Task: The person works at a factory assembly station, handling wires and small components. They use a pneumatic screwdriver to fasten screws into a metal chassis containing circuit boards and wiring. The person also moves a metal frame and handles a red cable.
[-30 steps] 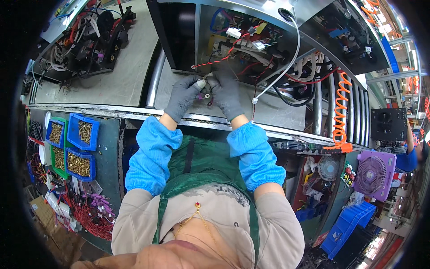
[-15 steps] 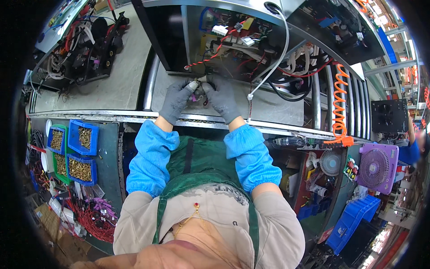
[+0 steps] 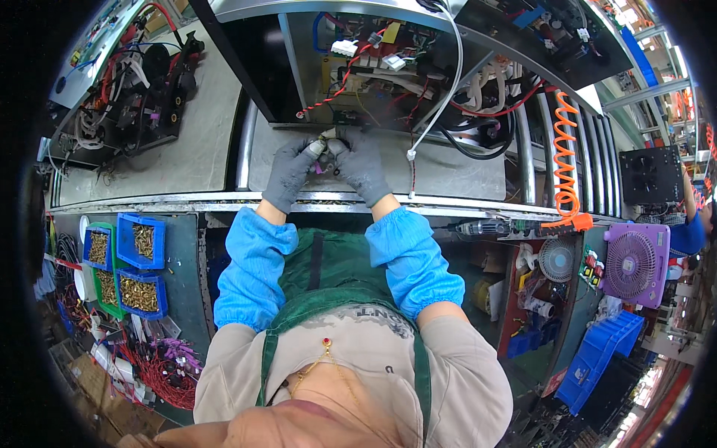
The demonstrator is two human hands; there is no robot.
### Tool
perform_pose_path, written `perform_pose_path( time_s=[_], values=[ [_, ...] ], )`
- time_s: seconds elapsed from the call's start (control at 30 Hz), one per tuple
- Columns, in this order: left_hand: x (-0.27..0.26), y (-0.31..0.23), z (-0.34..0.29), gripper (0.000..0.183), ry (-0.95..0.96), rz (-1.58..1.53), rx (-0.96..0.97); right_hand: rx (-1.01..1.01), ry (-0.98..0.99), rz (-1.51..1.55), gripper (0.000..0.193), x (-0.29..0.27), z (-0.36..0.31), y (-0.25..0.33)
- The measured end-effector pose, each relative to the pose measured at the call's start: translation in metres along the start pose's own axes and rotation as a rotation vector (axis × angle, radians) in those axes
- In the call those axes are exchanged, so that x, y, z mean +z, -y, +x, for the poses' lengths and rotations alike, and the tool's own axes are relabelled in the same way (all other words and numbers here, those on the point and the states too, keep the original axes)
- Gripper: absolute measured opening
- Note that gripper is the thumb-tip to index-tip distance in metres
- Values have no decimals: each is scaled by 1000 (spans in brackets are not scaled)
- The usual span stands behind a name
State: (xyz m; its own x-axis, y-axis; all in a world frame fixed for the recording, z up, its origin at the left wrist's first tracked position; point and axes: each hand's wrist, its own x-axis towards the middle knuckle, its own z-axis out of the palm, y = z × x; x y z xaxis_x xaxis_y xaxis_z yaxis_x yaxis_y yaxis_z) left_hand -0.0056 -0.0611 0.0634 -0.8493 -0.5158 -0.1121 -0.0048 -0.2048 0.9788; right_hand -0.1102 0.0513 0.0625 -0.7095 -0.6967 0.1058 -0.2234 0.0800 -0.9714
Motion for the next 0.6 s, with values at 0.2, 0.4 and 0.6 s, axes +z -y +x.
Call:
perform_pose_path(
  time_s=[0.2, 0.4, 0.6],
  values=[
    [15, -15, -3, 25, -164, 89, 24, -3, 23, 10, 22, -2, 3, -5],
    [10, -7, 3, 25, -128, -8, -99, 194, -183, -27, 34, 12, -4, 0],
    [10, -6, 5, 29, -130, -379, -108, -516, -531, -798, 22, -34, 26, 2]
  ],
)
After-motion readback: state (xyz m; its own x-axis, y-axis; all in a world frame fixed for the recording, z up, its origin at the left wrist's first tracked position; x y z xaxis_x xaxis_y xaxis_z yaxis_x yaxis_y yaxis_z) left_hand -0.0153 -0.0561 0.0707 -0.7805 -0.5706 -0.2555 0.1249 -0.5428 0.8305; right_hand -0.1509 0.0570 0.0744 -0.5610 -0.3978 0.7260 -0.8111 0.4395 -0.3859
